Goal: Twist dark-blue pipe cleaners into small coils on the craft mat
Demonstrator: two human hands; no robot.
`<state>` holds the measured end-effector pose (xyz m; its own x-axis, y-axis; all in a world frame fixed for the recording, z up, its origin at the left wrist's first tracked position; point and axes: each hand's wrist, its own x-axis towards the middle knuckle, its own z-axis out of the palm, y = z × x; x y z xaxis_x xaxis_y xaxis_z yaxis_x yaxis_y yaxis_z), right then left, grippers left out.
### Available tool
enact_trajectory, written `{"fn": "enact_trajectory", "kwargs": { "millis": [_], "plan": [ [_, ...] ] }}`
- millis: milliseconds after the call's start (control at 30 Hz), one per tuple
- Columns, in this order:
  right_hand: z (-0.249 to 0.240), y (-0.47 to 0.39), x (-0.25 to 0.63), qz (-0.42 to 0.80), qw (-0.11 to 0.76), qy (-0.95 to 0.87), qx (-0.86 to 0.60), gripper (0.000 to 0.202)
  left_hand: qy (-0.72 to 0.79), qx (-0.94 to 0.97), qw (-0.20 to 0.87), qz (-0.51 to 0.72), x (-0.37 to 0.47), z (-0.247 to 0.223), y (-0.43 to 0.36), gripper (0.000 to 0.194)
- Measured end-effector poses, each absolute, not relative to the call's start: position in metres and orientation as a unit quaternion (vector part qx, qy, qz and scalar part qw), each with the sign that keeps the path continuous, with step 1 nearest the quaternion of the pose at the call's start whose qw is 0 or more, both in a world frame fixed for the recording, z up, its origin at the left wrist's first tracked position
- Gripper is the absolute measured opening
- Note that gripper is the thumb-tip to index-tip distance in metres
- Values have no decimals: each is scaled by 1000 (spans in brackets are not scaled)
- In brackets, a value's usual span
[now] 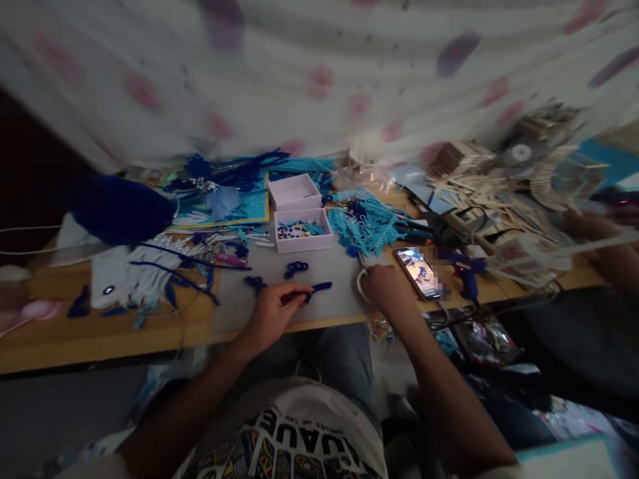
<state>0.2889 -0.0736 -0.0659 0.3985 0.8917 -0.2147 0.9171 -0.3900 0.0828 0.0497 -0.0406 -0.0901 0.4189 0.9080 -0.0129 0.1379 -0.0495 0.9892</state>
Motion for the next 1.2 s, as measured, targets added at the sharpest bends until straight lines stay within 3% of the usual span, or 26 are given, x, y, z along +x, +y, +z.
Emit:
{"fn": "enact_trajectory", "kwargs": {
  "millis": [133,267,433,600,833,933,1067,1200],
  "plan": [
    [-53,-75,284,-29,96,585,805,29,420,749,363,363,27,-91,0,22],
    [-53,-79,261,3,-37,641,767,31,418,817,266,295,21,-97,32,31],
    [-73,-68,246,-72,-101,696,707,26,370,871,241,217,28,-106,49,41],
    [-77,-43,278,-59,-135,651,745,28,375,873,196,241,30,-106,49,37],
    [-80,-15,233,-127,-108,718,676,38,456,827,153,292,21,-96,18,25],
    [-87,-11,218,-125,-91,714,682,28,517,775,132,339,-4,-93,0,26],
    [-102,-10,229,-136,-171,703,677,18,612,693,96,369,-43,-96,-21,28],
    [-113,-11,239,-156,-269,689,655,15,609,715,116,325,-53,-105,-33,26]
  ]
}}
